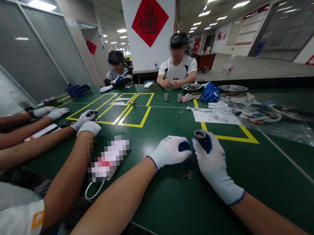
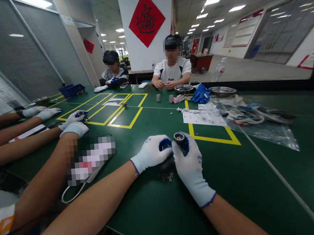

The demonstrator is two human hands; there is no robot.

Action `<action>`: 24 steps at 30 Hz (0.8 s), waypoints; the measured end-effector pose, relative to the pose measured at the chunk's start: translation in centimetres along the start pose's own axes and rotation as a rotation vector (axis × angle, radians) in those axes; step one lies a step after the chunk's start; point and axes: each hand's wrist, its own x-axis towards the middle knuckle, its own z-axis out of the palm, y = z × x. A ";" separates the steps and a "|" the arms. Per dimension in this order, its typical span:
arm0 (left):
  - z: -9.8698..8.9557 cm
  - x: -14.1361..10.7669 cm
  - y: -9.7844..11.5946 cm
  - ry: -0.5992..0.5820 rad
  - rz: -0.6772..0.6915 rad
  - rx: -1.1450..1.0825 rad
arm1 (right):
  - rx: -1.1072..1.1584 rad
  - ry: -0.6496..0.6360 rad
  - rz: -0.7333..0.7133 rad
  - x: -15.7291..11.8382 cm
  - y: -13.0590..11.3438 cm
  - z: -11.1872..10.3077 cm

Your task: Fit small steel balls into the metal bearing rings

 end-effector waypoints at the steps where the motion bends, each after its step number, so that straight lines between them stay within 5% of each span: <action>1: -0.2 0.1 -0.1 -0.107 0.023 0.035 | 0.002 0.011 -0.004 0.1 0.0 0.0; 4: -0.6 0.0 0.2 -0.286 0.121 0.090 | 0.001 0.055 0.001 0.2 0.2 0.0; 8: -0.5 -0.6 1.3 -0.379 0.209 0.144 | 0.000 0.100 0.039 0.3 0.5 0.2; 24: -1.0 -1.0 1.8 -0.405 0.155 0.214 | 0.062 0.073 0.082 0.6 0.6 0.7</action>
